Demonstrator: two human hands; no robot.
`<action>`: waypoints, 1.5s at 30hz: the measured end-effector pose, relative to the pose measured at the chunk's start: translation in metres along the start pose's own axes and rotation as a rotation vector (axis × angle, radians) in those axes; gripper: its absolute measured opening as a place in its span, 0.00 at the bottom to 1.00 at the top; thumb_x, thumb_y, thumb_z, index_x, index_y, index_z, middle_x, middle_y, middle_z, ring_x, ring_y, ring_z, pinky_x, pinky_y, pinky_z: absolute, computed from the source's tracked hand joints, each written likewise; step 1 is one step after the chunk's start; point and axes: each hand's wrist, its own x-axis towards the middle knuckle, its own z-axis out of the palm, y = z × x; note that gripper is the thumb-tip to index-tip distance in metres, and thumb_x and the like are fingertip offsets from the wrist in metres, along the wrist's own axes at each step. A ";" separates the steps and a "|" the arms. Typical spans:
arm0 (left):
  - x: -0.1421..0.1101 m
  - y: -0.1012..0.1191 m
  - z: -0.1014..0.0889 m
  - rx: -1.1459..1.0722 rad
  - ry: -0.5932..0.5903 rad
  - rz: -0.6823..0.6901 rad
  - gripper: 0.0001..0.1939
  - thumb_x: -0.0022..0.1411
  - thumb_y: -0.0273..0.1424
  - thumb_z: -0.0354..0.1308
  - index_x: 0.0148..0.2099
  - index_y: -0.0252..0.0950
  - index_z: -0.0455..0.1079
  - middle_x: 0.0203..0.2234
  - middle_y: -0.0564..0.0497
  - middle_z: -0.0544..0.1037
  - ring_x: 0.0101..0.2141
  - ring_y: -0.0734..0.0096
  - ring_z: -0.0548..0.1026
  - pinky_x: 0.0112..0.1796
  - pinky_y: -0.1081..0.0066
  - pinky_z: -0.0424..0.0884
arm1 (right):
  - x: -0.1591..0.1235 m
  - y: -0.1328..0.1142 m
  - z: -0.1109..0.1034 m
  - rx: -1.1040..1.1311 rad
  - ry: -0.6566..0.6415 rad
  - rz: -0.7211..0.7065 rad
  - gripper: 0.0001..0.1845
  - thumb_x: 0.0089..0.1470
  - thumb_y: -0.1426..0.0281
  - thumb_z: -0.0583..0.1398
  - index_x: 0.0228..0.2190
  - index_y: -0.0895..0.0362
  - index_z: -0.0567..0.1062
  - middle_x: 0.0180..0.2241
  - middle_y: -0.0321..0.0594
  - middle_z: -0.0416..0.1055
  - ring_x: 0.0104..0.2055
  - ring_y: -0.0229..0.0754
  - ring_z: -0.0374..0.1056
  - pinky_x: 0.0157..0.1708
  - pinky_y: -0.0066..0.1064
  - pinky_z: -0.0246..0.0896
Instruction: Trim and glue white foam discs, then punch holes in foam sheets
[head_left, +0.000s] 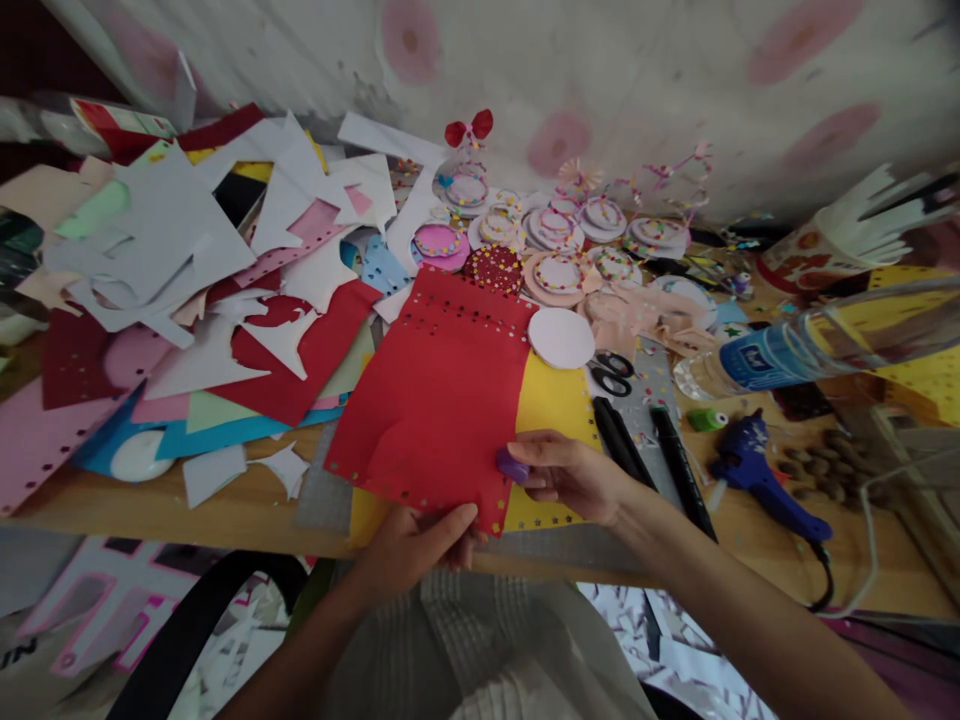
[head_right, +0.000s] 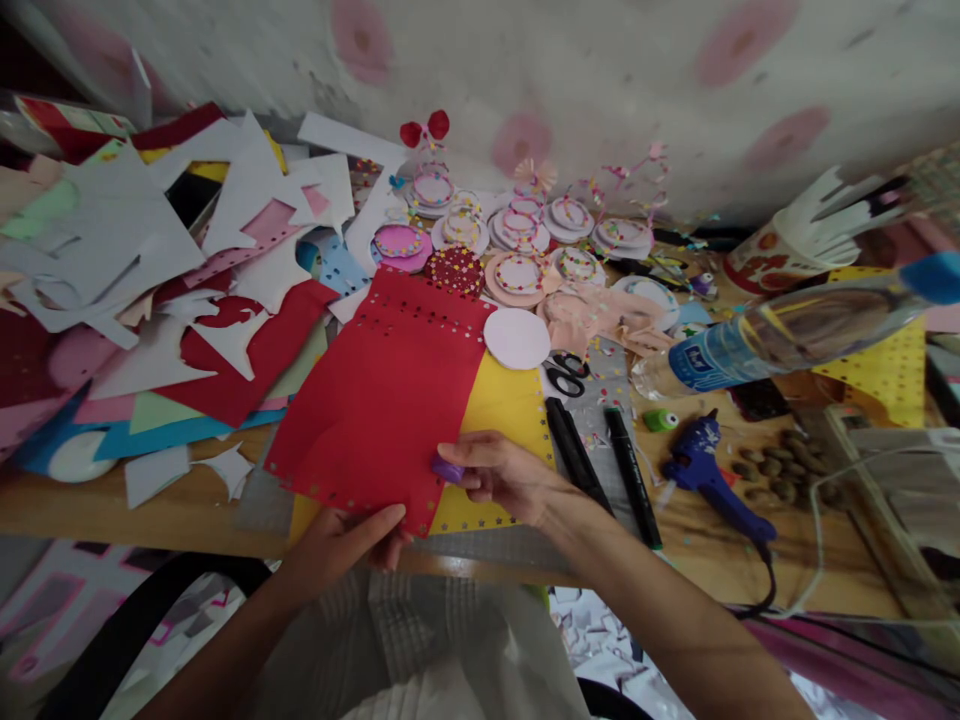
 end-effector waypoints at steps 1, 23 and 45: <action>0.000 0.000 0.000 0.004 0.002 0.003 0.23 0.47 0.51 0.65 0.24 0.34 0.71 0.14 0.55 0.70 0.18 0.79 0.66 0.22 0.77 0.66 | 0.000 0.000 0.001 0.002 0.010 -0.006 0.25 0.37 0.59 0.71 0.17 0.57 0.61 0.16 0.26 0.51 0.18 0.27 0.40 0.16 0.25 0.28; -0.002 -0.006 -0.009 -0.015 -0.014 0.050 0.24 0.49 0.51 0.63 0.23 0.33 0.71 0.12 0.54 0.71 0.15 0.79 0.66 0.19 0.79 0.61 | -0.005 -0.002 -0.010 0.128 0.008 0.060 0.20 0.39 0.59 0.71 0.25 0.59 0.72 0.24 0.31 0.68 0.19 0.27 0.55 0.16 0.21 0.47; -0.002 -0.004 -0.009 0.023 -0.022 0.024 0.23 0.50 0.50 0.63 0.23 0.33 0.70 0.13 0.54 0.71 0.17 0.78 0.67 0.21 0.77 0.64 | 0.004 -0.001 0.003 0.226 0.146 -0.017 0.18 0.33 0.66 0.74 0.23 0.60 0.73 0.22 0.32 0.67 0.20 0.28 0.55 0.16 0.19 0.50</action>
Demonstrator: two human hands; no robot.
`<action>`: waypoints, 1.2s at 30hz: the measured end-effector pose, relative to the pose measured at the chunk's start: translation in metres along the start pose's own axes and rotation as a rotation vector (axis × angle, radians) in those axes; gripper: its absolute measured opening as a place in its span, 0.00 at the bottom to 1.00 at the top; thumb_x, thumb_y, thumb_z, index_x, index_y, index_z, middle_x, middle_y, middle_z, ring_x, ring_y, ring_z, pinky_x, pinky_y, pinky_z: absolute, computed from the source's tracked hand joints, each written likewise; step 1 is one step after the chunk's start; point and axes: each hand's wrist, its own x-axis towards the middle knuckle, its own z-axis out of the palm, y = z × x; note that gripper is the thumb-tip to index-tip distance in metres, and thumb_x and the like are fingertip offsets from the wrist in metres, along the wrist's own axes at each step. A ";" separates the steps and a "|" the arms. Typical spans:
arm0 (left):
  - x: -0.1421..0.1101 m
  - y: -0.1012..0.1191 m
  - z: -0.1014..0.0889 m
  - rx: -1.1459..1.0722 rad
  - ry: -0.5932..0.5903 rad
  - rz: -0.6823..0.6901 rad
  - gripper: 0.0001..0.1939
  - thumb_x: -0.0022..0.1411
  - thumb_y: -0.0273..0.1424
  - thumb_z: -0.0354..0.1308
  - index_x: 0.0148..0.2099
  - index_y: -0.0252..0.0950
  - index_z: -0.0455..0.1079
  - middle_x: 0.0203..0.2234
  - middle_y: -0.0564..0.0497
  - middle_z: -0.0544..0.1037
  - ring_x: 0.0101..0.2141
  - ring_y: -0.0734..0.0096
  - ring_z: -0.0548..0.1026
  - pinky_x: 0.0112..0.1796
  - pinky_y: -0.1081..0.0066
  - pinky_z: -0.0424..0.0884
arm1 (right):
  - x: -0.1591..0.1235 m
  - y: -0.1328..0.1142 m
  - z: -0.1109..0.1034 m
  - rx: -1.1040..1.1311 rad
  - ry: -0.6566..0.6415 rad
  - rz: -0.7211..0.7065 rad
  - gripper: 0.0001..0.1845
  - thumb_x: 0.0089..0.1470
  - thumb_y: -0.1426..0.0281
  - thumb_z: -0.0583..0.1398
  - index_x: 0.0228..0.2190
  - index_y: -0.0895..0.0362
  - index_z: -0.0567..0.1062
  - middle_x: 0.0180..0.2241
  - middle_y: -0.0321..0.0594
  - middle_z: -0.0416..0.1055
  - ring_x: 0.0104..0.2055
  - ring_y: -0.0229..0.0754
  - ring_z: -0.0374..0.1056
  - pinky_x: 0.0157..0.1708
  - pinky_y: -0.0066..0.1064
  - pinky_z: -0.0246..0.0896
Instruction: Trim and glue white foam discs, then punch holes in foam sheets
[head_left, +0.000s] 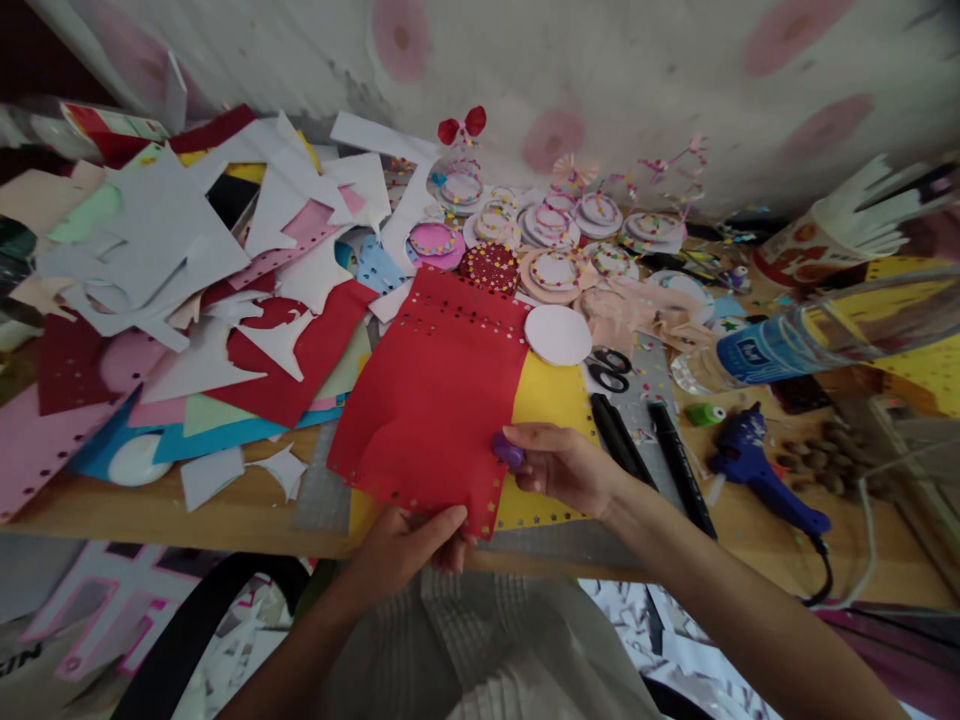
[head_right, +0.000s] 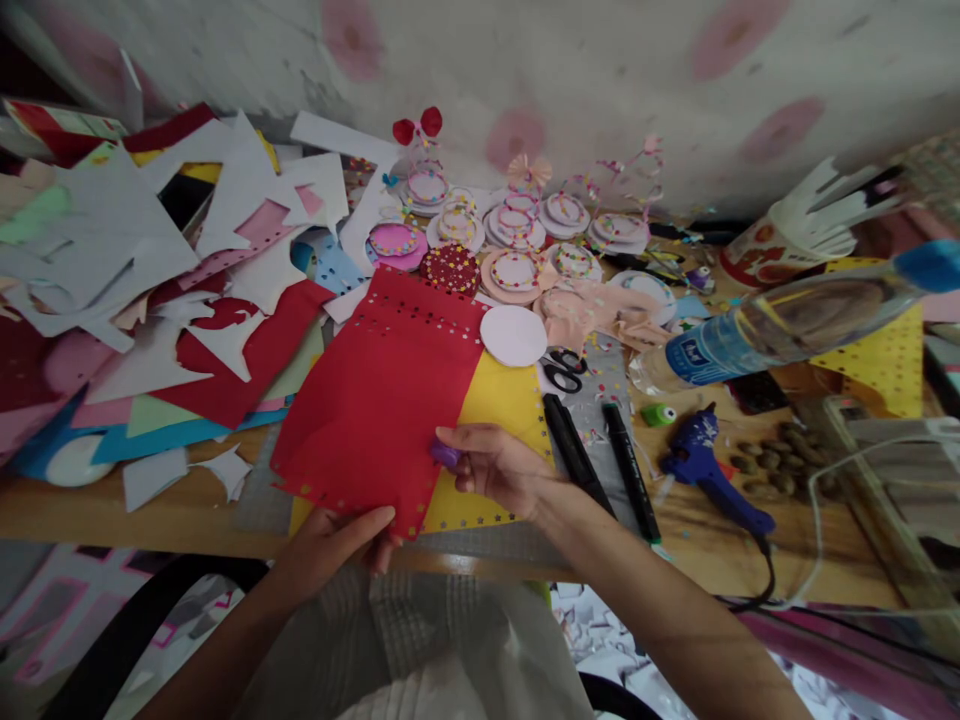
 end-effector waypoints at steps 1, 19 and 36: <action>0.000 0.000 0.000 0.005 0.004 -0.002 0.24 0.49 0.51 0.64 0.23 0.33 0.71 0.13 0.54 0.71 0.17 0.78 0.67 0.21 0.77 0.64 | 0.000 0.000 0.001 -0.001 0.003 -0.005 0.18 0.32 0.66 0.74 0.22 0.60 0.73 0.21 0.31 0.66 0.20 0.28 0.54 0.15 0.19 0.49; -0.002 -0.002 -0.003 0.040 -0.022 0.021 0.21 0.53 0.48 0.62 0.24 0.34 0.70 0.13 0.54 0.71 0.17 0.77 0.67 0.21 0.76 0.64 | 0.001 -0.011 -0.006 -0.057 -0.079 0.012 0.18 0.40 0.63 0.71 0.24 0.59 0.70 0.23 0.31 0.67 0.19 0.27 0.56 0.14 0.19 0.49; -0.003 -0.003 -0.005 0.082 -0.052 0.010 0.24 0.52 0.51 0.61 0.24 0.34 0.69 0.14 0.54 0.70 0.17 0.77 0.67 0.21 0.76 0.62 | 0.006 -0.012 -0.004 -0.125 -0.059 -0.035 0.19 0.36 0.63 0.71 0.20 0.60 0.68 0.19 0.31 0.63 0.17 0.27 0.49 0.13 0.22 0.36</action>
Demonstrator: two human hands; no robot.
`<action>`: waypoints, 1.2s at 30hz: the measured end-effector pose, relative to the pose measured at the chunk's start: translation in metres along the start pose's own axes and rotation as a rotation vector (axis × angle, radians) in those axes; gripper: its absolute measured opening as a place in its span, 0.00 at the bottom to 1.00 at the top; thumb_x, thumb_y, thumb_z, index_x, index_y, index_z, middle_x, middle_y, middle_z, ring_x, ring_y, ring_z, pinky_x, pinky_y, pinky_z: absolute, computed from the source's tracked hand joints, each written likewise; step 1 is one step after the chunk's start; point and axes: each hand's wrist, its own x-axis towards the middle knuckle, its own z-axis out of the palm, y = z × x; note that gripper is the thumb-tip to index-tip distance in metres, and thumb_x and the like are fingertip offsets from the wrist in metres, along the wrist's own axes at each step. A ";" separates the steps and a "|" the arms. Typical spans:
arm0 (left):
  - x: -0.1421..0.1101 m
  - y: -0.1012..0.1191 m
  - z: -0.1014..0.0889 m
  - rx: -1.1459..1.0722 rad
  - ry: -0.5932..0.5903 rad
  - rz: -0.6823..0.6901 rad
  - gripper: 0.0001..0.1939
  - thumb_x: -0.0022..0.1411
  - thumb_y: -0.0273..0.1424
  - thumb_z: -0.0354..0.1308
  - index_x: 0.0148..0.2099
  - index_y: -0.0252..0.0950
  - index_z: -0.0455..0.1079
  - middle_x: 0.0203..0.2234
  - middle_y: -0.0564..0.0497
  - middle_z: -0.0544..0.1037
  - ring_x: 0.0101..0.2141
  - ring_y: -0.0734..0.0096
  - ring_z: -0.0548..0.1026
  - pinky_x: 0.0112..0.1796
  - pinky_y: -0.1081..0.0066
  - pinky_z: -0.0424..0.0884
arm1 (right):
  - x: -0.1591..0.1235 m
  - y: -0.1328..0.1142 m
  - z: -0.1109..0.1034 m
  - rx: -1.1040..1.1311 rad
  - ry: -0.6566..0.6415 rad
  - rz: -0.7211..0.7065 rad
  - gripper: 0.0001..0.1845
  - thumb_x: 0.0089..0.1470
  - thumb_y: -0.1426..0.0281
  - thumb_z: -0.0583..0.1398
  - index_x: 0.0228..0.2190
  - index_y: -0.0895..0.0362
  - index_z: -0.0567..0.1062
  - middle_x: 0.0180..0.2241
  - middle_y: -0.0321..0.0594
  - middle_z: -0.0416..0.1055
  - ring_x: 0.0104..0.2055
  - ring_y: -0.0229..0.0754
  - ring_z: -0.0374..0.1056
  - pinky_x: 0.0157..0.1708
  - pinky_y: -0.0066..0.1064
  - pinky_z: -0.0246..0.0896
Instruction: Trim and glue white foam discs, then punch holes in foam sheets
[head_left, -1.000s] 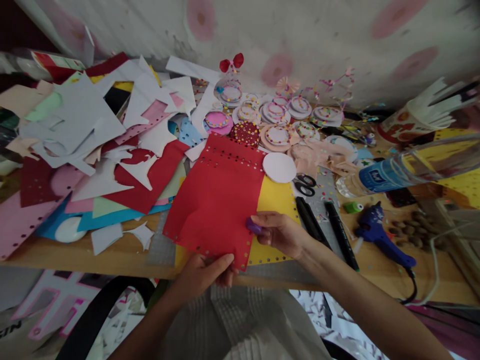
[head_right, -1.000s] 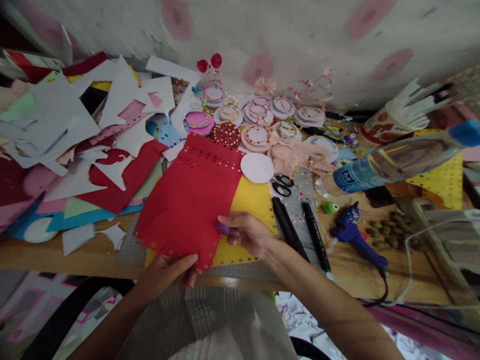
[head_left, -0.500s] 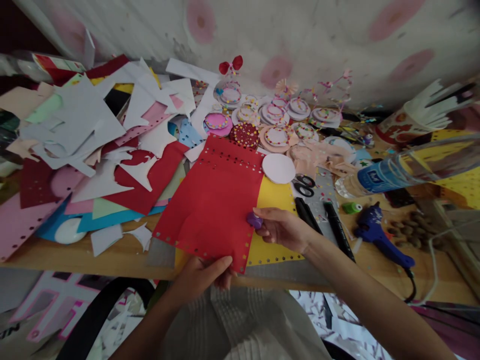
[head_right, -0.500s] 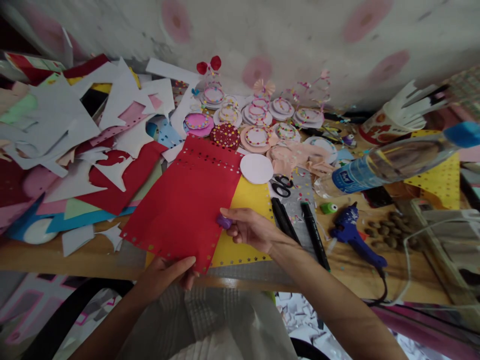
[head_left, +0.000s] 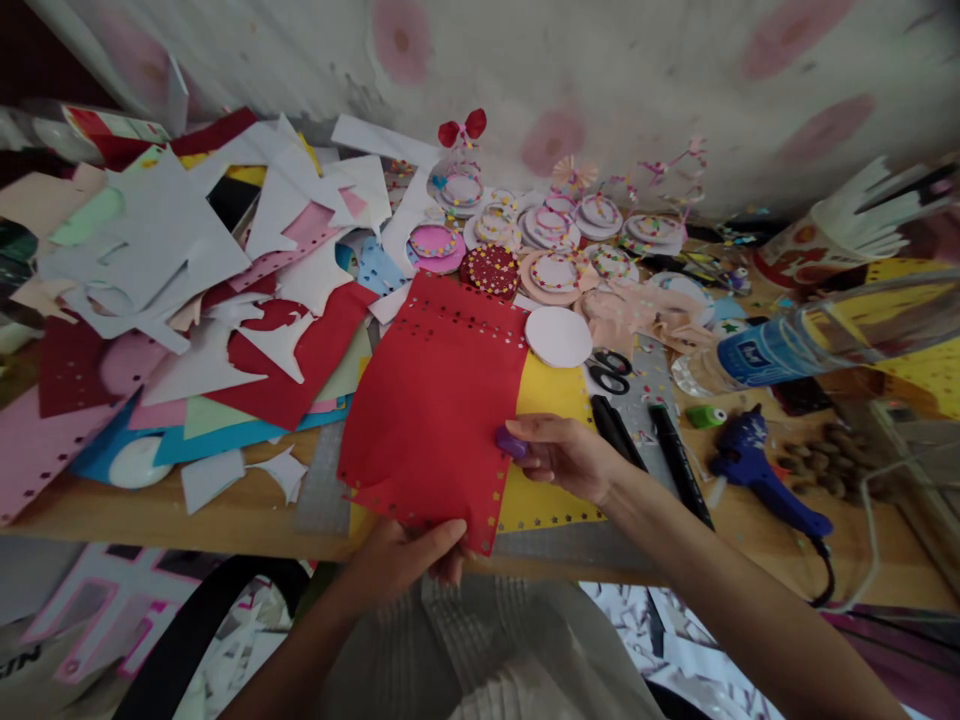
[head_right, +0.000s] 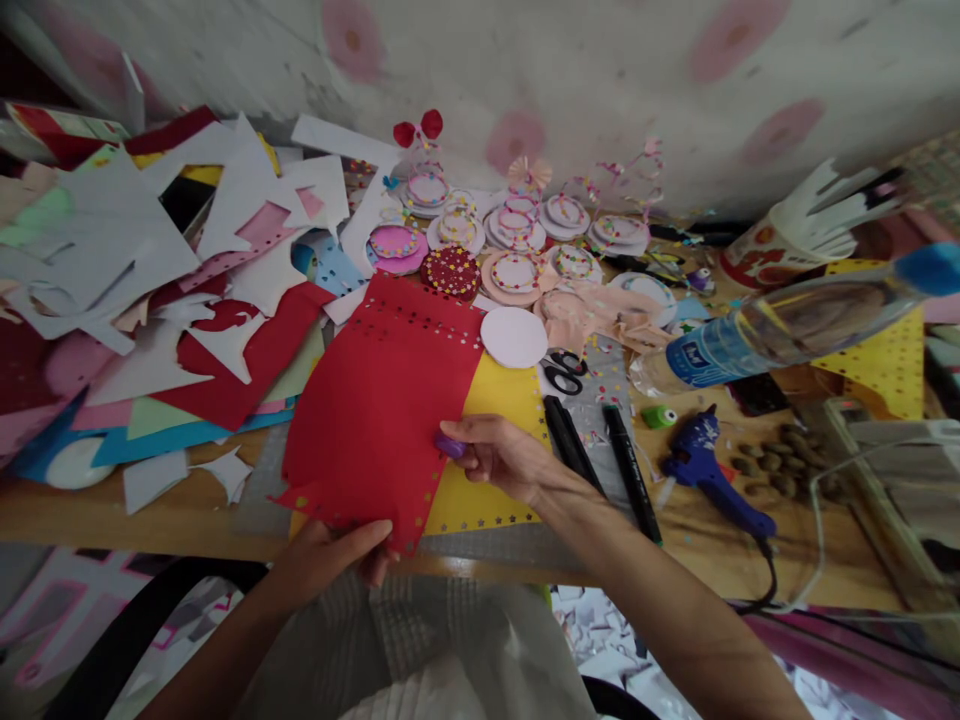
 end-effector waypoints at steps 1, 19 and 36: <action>0.000 0.000 0.000 0.002 -0.003 -0.003 0.24 0.52 0.51 0.61 0.24 0.34 0.69 0.14 0.54 0.70 0.17 0.77 0.67 0.21 0.76 0.62 | 0.001 0.001 0.000 -0.002 0.010 -0.004 0.19 0.35 0.64 0.72 0.20 0.60 0.68 0.19 0.31 0.63 0.17 0.26 0.48 0.13 0.22 0.36; -0.009 -0.013 -0.003 0.067 -0.018 0.020 0.21 0.56 0.47 0.57 0.23 0.35 0.70 0.14 0.53 0.71 0.17 0.76 0.67 0.22 0.76 0.63 | -0.004 -0.004 -0.004 0.019 -0.042 0.003 0.18 0.40 0.62 0.70 0.24 0.59 0.70 0.24 0.31 0.65 0.18 0.28 0.53 0.15 0.21 0.47; -0.006 -0.013 -0.005 0.056 -0.024 0.026 0.20 0.57 0.46 0.57 0.24 0.34 0.71 0.14 0.53 0.72 0.18 0.76 0.68 0.22 0.77 0.63 | -0.001 0.004 0.004 -0.044 0.057 -0.123 0.19 0.36 0.62 0.71 0.20 0.59 0.69 0.18 0.27 0.59 0.16 0.26 0.40 0.17 0.25 0.38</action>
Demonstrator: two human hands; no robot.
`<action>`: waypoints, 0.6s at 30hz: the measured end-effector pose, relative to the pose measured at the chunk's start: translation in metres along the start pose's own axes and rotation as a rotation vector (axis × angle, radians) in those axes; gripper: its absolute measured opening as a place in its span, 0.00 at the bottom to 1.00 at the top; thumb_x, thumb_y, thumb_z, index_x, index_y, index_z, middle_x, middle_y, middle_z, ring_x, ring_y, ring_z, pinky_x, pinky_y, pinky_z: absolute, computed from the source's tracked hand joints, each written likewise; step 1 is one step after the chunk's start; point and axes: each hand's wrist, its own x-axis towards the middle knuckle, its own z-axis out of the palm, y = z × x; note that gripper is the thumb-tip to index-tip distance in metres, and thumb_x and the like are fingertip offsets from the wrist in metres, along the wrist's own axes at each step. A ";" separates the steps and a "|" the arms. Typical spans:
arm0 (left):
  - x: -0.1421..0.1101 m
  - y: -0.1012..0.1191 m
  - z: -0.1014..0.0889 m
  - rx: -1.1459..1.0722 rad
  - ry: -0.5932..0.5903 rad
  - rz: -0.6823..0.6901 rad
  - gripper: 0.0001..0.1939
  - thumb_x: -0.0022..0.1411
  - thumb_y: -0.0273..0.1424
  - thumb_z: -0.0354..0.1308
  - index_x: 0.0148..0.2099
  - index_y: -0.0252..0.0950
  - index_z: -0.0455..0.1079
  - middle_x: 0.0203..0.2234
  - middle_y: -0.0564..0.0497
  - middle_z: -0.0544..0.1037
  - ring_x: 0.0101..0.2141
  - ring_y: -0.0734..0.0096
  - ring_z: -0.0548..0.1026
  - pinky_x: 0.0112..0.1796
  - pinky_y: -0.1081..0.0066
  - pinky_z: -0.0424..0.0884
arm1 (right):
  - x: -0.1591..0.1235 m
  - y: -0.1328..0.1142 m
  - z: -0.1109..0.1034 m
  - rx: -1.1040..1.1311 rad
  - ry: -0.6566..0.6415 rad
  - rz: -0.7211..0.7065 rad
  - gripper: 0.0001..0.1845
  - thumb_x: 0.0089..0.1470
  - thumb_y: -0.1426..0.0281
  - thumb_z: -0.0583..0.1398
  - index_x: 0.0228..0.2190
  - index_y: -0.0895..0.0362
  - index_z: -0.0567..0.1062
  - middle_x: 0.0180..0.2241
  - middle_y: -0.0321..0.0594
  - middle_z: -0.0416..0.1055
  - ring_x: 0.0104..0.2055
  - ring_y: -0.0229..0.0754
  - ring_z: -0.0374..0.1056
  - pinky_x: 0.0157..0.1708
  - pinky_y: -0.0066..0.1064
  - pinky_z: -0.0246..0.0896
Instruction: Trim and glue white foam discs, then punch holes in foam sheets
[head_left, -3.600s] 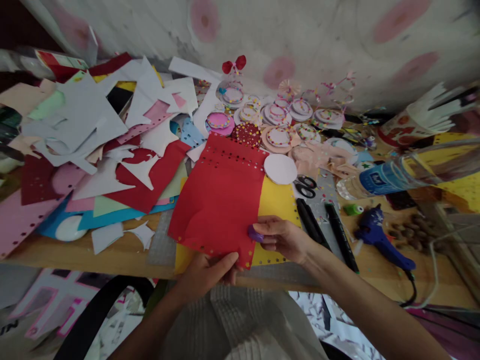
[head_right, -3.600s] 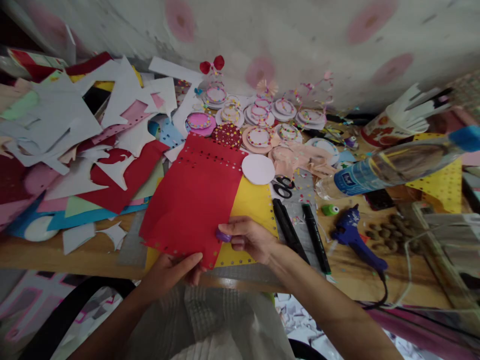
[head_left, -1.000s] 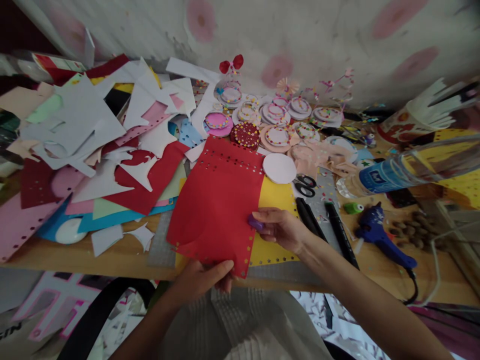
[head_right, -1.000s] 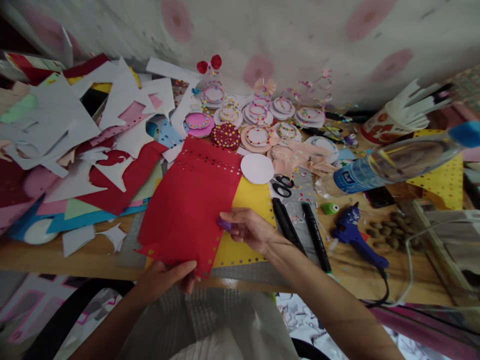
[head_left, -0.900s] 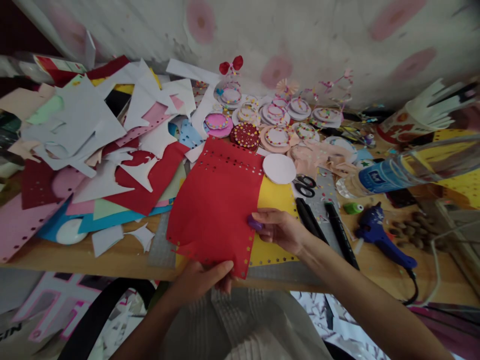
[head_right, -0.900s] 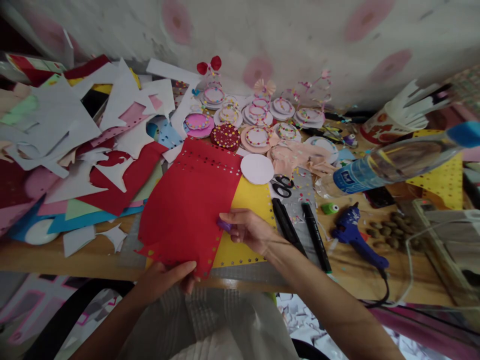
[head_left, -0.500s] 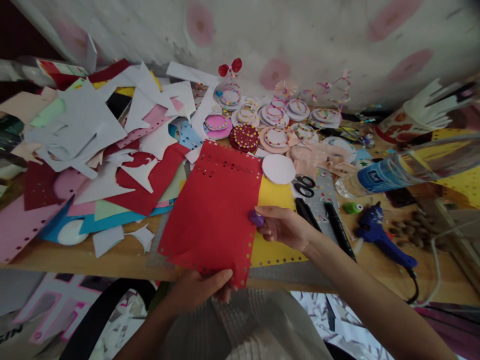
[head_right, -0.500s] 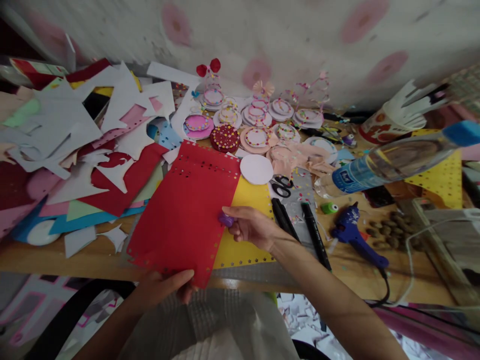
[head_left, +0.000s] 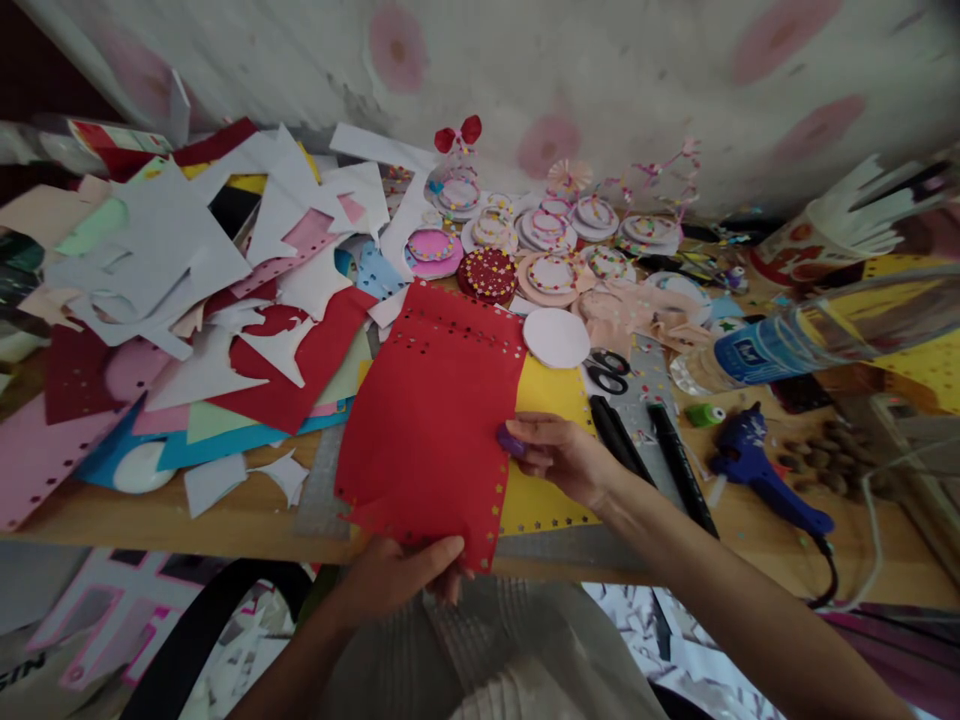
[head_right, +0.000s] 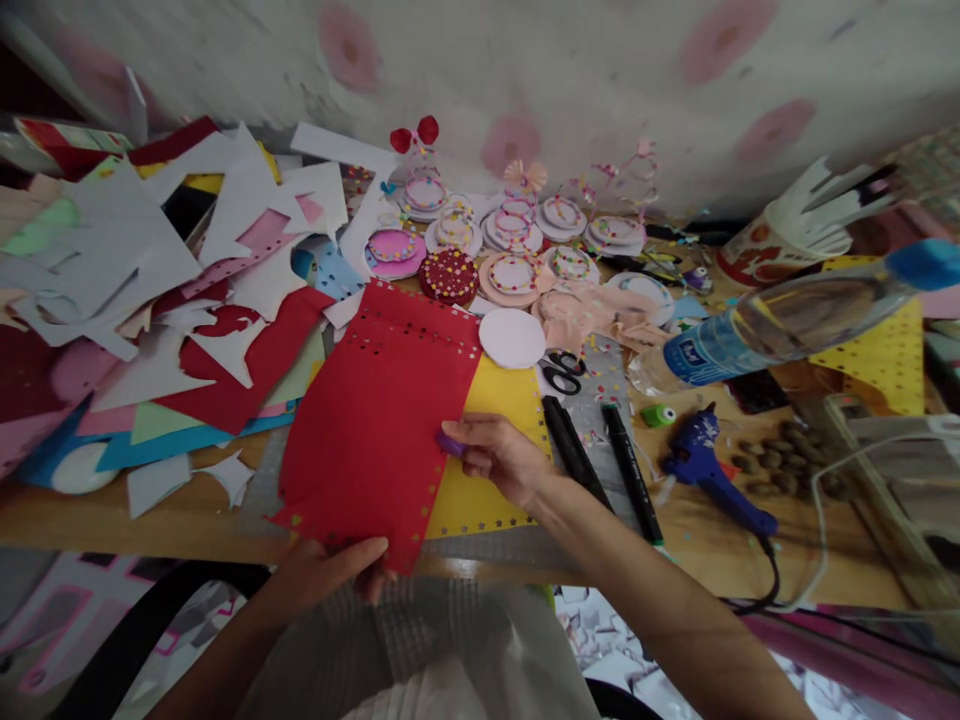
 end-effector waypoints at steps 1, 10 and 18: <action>0.000 0.000 -0.001 -0.006 0.005 0.003 0.20 0.57 0.46 0.57 0.24 0.34 0.71 0.14 0.53 0.71 0.17 0.76 0.68 0.22 0.77 0.63 | 0.000 -0.001 -0.001 0.001 -0.020 0.016 0.19 0.37 0.61 0.71 0.21 0.59 0.69 0.19 0.28 0.61 0.16 0.26 0.42 0.17 0.25 0.41; -0.002 -0.002 -0.004 0.032 -0.030 0.015 0.21 0.58 0.46 0.57 0.24 0.34 0.71 0.13 0.54 0.70 0.17 0.77 0.67 0.22 0.77 0.63 | 0.002 -0.011 -0.010 0.073 -0.065 0.116 0.20 0.38 0.61 0.71 0.25 0.57 0.69 0.22 0.28 0.66 0.17 0.27 0.50 0.16 0.23 0.46; -0.005 0.000 -0.004 0.044 -0.035 0.000 0.20 0.59 0.44 0.56 0.24 0.34 0.72 0.14 0.54 0.71 0.18 0.76 0.69 0.23 0.76 0.64 | 0.003 -0.011 -0.006 0.046 -0.066 0.093 0.20 0.37 0.61 0.71 0.23 0.58 0.68 0.21 0.30 0.66 0.17 0.27 0.48 0.16 0.23 0.35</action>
